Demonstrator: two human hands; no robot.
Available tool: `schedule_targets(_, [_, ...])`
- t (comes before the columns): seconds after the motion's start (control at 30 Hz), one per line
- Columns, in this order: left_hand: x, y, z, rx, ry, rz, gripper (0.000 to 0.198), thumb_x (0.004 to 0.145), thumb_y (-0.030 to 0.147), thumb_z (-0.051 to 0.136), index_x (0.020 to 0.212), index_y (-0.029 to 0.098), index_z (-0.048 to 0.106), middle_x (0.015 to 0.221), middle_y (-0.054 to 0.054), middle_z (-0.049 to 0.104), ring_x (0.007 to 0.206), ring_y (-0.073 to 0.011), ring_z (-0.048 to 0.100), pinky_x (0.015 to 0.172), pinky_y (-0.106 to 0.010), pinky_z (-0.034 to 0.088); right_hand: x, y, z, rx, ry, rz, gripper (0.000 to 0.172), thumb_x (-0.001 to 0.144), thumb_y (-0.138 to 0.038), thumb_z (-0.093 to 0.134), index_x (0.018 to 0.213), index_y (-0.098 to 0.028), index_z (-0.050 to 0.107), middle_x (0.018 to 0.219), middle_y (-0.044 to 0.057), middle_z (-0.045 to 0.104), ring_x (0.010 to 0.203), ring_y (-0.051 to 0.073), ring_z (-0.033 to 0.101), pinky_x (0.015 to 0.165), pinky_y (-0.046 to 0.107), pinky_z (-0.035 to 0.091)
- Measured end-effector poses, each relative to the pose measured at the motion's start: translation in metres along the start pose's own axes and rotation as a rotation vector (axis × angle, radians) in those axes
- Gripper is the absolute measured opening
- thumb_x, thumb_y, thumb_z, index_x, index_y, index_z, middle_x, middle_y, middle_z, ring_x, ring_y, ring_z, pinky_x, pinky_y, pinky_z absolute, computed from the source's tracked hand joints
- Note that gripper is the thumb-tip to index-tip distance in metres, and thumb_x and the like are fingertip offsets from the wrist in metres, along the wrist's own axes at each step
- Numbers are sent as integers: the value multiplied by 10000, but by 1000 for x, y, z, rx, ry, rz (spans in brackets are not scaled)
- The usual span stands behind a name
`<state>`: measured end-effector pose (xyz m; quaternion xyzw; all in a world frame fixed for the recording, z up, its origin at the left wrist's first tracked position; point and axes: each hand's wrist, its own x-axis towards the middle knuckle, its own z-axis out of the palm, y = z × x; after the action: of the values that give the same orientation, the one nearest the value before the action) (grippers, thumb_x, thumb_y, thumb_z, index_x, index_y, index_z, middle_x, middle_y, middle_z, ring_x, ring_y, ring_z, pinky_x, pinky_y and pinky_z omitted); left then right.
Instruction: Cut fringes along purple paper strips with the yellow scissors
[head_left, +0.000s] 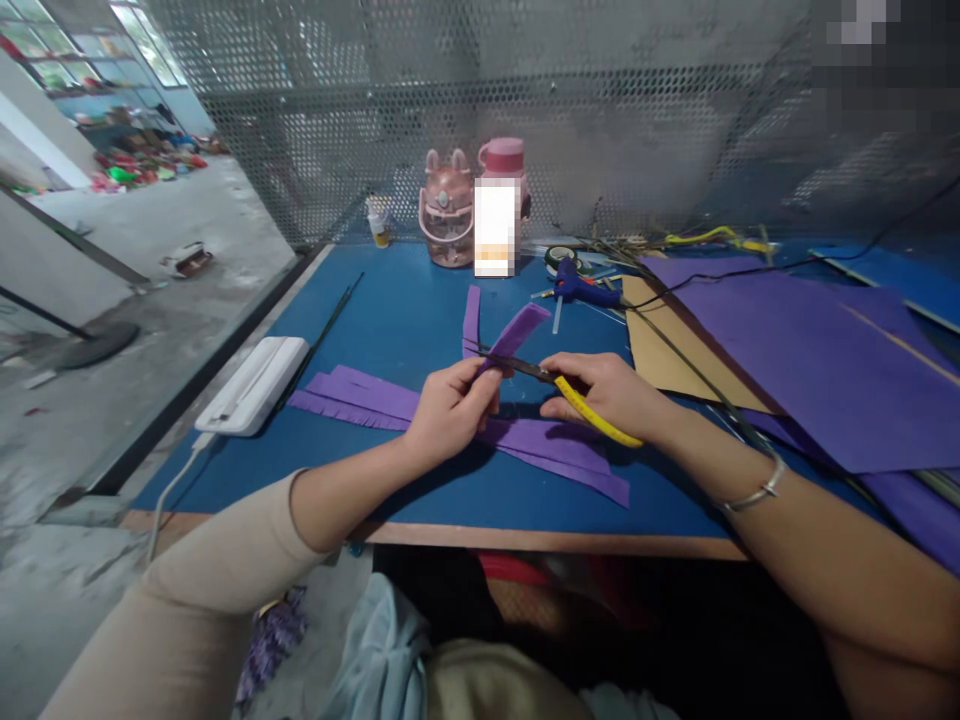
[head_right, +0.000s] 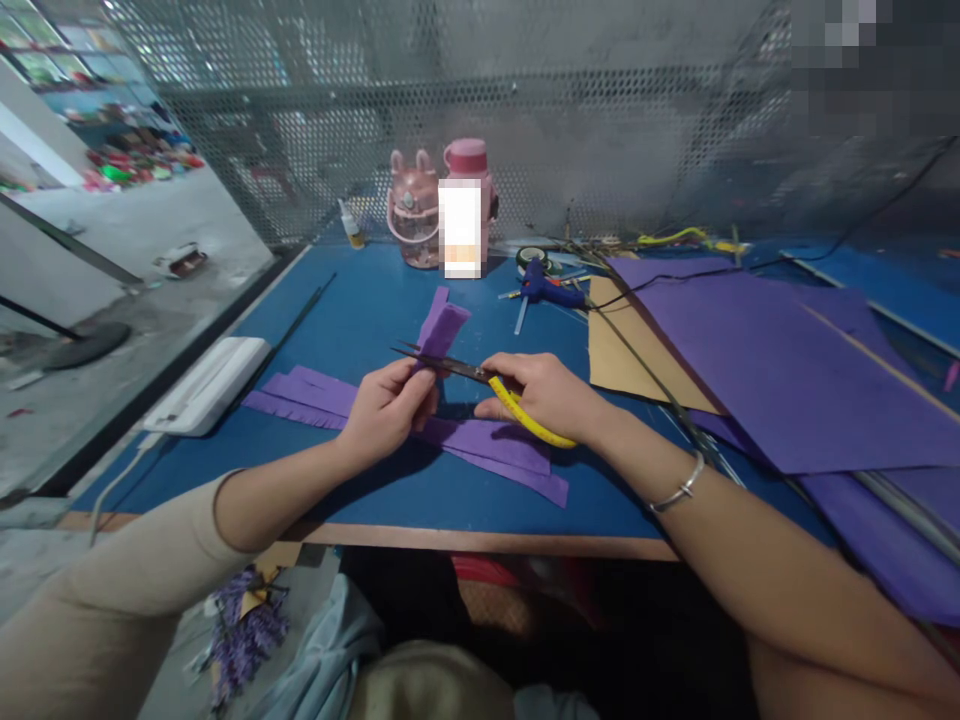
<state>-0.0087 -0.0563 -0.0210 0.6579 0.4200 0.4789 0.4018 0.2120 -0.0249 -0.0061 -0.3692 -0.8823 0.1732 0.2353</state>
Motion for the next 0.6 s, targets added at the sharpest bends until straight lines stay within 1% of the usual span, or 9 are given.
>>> schedule_targets(0.07, [1, 0, 0, -37, 15, -17, 280, 926, 375, 485, 798, 151, 594, 545, 45, 528, 387, -46, 453, 398, -172, 337, 0, 0, 0, -37, -23, -1, 613, 705, -623, 691, 1106, -169, 596, 996, 88, 660, 814, 220, 617, 697, 307, 469])
schedule_targets(0.13, [1, 0, 1, -71, 25, -25, 291, 919, 406, 493, 816, 153, 592, 552, 44, 536, 386, -48, 455, 390, -171, 339, 0, 1, 0, -82, -51, 6, 777, 616, -696, 714, 1173, -178, 556, 1083, 108, 635, 879, 260, 623, 720, 339, 474])
schedule_targets(0.2, [1, -1, 1, -73, 19, -21, 305, 913, 424, 500, 811, 152, 594, 556, 39, 545, 392, -49, 459, 395, -171, 348, 0, 1, 1, -105, -74, 14, 824, 592, -728, 706, 1195, -191, 544, 1096, 109, 626, 891, 273, 625, 725, 353, 474])
schedule_targets(0.37, [0, -1, 1, -11, -7, -8, 322, 921, 400, 486, 762, 147, 604, 559, 24, 564, 407, -50, 470, 417, -171, 364, 0, 1, 2, -63, -60, -11, 774, 636, -736, 671, 1176, -192, 558, 1071, 111, 635, 910, 276, 624, 746, 365, 477])
schedule_targets(0.5, [0, -2, 1, -1, -20, -5, 334, 920, 394, 481, 724, 149, 595, 550, 21, 566, 411, -54, 466, 428, -177, 368, 0, 1, 3, 5, -12, -60, 639, 713, -698, 637, 1091, -184, 603, 994, 104, 662, 855, 246, 626, 750, 348, 482])
schedule_targets(0.6, [-1, -3, 1, 17, -13, -10, 356, 919, 379, 482, 666, 150, 583, 511, 23, 538, 411, -60, 467, 438, -183, 371, 1, 0, 2, 17, 18, -76, 557, 746, -644, 648, 1049, -176, 627, 959, 95, 678, 826, 224, 628, 738, 316, 480])
